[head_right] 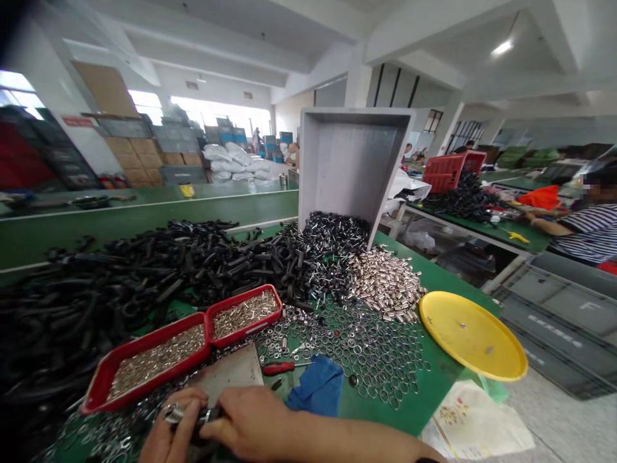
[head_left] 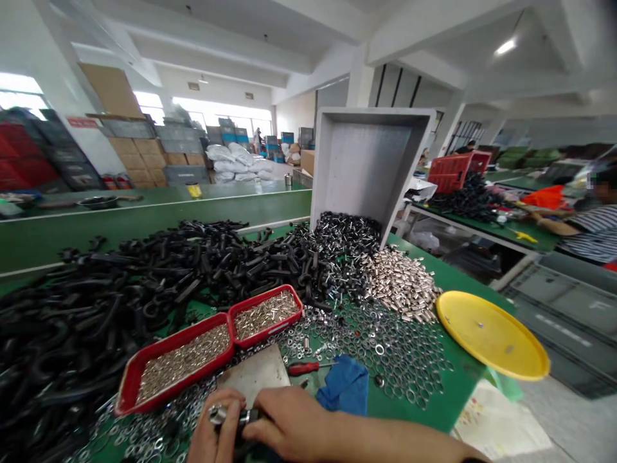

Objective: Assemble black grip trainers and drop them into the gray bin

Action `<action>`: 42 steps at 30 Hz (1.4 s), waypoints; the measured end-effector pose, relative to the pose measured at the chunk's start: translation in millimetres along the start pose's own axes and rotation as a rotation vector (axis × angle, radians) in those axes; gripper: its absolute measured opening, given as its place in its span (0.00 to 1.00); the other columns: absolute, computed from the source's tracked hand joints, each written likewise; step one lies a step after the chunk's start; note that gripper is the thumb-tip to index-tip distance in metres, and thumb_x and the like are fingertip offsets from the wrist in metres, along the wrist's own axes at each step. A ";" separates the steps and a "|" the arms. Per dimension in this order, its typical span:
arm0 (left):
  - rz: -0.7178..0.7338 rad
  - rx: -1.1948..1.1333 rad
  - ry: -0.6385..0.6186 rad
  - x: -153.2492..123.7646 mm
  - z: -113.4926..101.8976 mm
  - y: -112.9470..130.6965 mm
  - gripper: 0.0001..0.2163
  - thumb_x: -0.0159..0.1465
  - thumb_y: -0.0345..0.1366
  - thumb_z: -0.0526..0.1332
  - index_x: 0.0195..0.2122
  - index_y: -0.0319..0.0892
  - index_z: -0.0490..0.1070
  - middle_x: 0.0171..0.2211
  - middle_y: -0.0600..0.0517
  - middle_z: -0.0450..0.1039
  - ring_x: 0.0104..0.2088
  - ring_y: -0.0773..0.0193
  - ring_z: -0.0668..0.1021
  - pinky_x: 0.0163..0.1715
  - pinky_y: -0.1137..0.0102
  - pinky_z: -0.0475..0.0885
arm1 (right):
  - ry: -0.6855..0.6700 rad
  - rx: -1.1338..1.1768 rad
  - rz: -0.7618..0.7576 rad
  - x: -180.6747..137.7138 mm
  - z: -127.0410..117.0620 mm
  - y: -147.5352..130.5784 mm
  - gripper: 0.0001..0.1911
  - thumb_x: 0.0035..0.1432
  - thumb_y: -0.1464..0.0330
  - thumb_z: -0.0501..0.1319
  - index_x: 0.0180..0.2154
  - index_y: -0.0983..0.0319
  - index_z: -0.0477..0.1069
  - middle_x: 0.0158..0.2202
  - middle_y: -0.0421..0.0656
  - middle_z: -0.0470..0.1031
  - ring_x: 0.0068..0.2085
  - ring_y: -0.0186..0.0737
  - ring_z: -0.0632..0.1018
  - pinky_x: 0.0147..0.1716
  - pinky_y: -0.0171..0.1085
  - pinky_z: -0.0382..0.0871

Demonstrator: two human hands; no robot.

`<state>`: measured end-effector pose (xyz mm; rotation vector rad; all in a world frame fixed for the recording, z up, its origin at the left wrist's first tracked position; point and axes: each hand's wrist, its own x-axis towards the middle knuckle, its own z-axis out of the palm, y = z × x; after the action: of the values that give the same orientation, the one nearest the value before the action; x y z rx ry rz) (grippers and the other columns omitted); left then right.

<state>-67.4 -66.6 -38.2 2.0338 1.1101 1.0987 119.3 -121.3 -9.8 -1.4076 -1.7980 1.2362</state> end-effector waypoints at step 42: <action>0.098 0.817 -0.632 198.2 41.8 -22.5 0.08 0.59 0.23 0.58 0.30 0.34 0.77 0.35 0.38 0.78 0.42 0.49 0.77 0.45 0.57 0.65 | 0.188 -0.647 0.039 -121.2 -28.4 87.8 0.19 0.67 0.60 0.55 0.57 0.57 0.69 0.48 0.51 0.74 0.47 0.49 0.78 0.47 0.48 0.75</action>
<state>22.7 112.0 0.5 2.7751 1.2114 -0.0654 220.2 -223.2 -61.3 -1.8280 -2.1365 0.5144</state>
